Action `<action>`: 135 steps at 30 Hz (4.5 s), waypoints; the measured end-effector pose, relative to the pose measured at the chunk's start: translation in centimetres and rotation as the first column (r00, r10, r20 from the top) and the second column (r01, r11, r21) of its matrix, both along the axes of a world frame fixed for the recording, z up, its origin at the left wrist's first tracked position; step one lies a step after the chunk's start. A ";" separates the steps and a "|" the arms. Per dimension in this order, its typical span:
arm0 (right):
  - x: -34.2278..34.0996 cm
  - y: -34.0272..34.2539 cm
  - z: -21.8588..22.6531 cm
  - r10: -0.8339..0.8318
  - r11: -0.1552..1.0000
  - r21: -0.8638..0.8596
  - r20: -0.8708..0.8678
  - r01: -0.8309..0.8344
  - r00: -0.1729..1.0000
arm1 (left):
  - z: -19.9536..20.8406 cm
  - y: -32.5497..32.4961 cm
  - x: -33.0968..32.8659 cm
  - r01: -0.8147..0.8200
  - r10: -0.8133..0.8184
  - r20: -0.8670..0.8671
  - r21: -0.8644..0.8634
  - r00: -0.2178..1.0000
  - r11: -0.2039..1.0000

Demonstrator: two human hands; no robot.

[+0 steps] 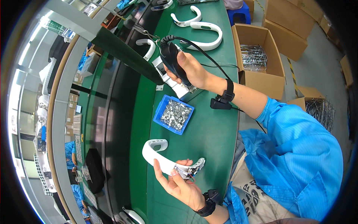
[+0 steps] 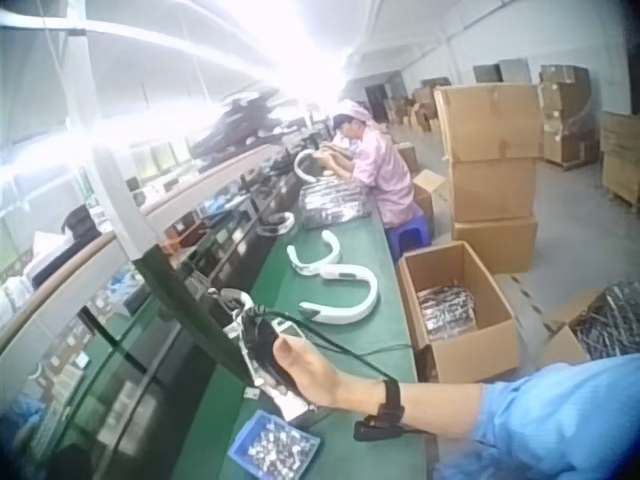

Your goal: Assemble plastic components of a U-shaped device using an electric screwdriver.

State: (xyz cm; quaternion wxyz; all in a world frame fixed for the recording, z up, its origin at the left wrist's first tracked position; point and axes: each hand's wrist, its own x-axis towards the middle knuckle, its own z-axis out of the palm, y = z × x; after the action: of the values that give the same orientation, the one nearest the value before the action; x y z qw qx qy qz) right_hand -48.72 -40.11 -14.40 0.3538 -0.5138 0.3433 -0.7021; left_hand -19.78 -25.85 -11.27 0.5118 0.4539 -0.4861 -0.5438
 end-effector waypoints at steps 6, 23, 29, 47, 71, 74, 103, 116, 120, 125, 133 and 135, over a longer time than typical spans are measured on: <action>0.0 0.0 -0.3 0.008 0.995 0.095 0.043 -0.012 0.999 | 0.0 -0.1 0.4 -0.009 0.008 0.042 0.033 0.999 0.999; 13.0 7.8 11.2 0.466 0.877 -0.192 0.115 -0.440 0.877 | -0.8 -0.2 0.3 0.045 -0.044 0.021 -0.036 0.999 0.998; 15.8 7.9 10.8 0.604 0.795 -0.123 0.236 -0.594 0.761 | -0.8 -0.1 0.6 0.041 -0.042 -0.011 -0.037 0.999 0.998; 17.3 6.9 10.3 0.627 0.777 -0.031 0.131 -0.629 0.768 | -2.7 -0.3 1.3 -0.021 0.021 0.002 -0.056 1.000 0.998; 10.2 6.4 7.8 0.539 0.827 -0.337 0.243 -0.450 0.807 | -1.2 0.1 0.6 0.009 -0.009 -0.016 -0.040 1.000 0.999; 3.9 4.6 5.4 0.176 0.970 -0.209 0.254 -0.124 0.951 | -2.1 0.1 0.5 0.021 -0.023 -0.023 -0.074 0.999 0.997; 0.5 0.0 -0.3 0.004 1.000 0.007 0.090 -0.005 0.996 | -2.7 -0.1 -0.4 -0.065 0.057 -0.153 -0.045 0.987 0.997; 2.4 3.7 1.0 0.169 0.979 0.066 0.271 -0.194 0.948 | -3.3 -0.3 -0.3 -0.052 0.038 -0.158 -0.084 0.987 0.995; 6.4 6.2 5.6 0.288 0.958 -0.095 0.343 -0.272 0.894 | -3.1 -0.5 -0.7 -0.019 0.006 -0.146 -0.087 0.989 0.996; 10.8 7.9 9.3 0.539 0.836 -0.360 0.397 -0.414 0.743 | -2.4 -0.6 -1.2 0.016 -0.026 -0.117 -0.081 0.993 0.997; 14.7 8.2 9.5 0.593 0.805 -0.279 0.345 -0.524 0.728 | -3.0 -0.7 -1.1 0.047 -0.055 -0.146 -0.053 0.988 0.997; 15.2 7.8 8.4 0.671 0.739 -0.393 0.352 -0.548 0.653 | -3.0 -0.7 -1.1 0.056 -0.064 -0.152 -0.054 0.986 0.997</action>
State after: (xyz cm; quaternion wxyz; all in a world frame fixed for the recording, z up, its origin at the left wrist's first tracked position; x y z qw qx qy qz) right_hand -33.50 -32.29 -6.04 0.5744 -0.4528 -0.0400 -0.6807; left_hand -20.86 -26.58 -14.29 0.5424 0.3829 -0.4719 -0.5800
